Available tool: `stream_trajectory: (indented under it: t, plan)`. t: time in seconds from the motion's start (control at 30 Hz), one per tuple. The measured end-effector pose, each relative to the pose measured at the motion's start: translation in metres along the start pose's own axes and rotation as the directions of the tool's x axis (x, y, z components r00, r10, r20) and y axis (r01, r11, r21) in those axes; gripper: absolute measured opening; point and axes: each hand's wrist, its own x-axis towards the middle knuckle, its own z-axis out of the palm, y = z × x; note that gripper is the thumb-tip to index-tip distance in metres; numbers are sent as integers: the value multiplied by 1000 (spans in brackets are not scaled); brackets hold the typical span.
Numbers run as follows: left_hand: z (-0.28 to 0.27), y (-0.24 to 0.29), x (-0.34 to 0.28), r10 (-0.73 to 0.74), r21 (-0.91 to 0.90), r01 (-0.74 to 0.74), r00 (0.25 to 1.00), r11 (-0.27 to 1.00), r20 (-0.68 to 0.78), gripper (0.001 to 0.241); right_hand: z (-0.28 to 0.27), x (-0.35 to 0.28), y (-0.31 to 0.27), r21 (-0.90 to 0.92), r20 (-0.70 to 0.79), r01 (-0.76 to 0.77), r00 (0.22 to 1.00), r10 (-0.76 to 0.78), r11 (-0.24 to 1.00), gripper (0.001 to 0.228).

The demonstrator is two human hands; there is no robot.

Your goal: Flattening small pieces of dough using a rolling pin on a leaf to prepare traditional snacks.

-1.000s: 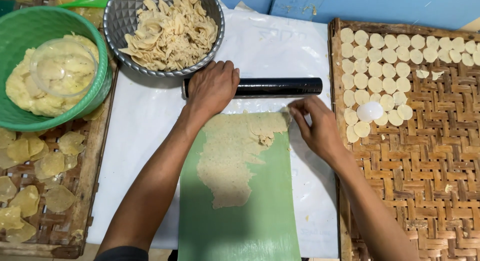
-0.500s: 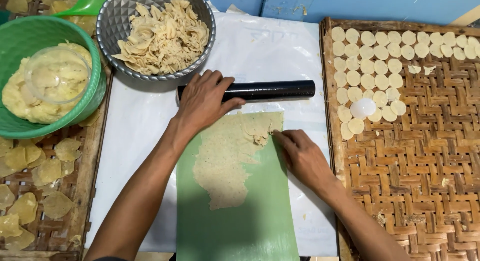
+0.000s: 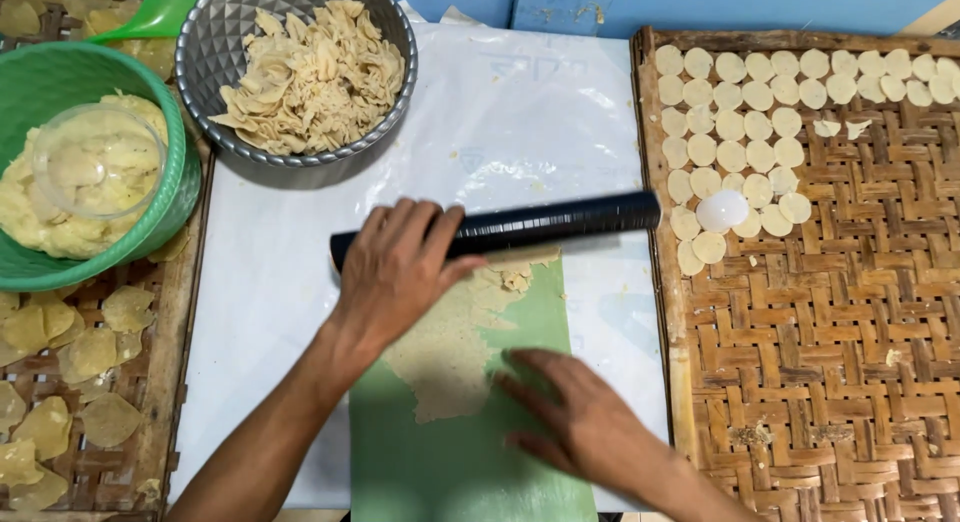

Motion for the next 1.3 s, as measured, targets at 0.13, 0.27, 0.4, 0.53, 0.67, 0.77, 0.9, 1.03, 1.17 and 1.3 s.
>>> stream_trajectory:
  t: [0.13,0.27,0.4,0.53,0.67,0.77,0.9,1.03,1.17,1.3]
  plan:
    - [5,11,-21,4,109,-5,1000,994,6,55,19,-10,-2,7,81,70,994,-70,998,59]
    - [13,8,-23,-44,49,44,999,998,3,53,19,1,12,31,-90,-90,992,92,995,49]
    - [15,7,-20,-81,5,81,997,997,9,51,13,21,43,289,-309,-157,918,248,944,21]
    - [10,9,-19,-100,-8,100,995,995,-6,51,-4,27,38,128,-345,-183,913,217,975,23]
    - [7,7,-21,-111,-35,110,993,993,-35,51,15,15,19,56,-4,-174,985,175,983,24]
    - [6,6,-20,-127,-65,123,990,990,-60,50,25,10,22,-48,-5,-110,994,110,993,15]
    - [4,5,-20,-167,-122,157,983,980,-80,52,7,21,23,243,-91,-202,969,229,949,11]
    - [2,4,-21,-201,-153,193,979,969,-38,51,13,29,80,132,-318,-359,868,383,924,12]
    - [2,9,-24,-201,-161,192,979,968,-38,51,10,49,97,-100,-471,-350,841,265,931,7]
    - [9,14,-32,-165,-106,164,986,981,-6,49,19,42,95,-256,-425,-340,880,210,905,16]
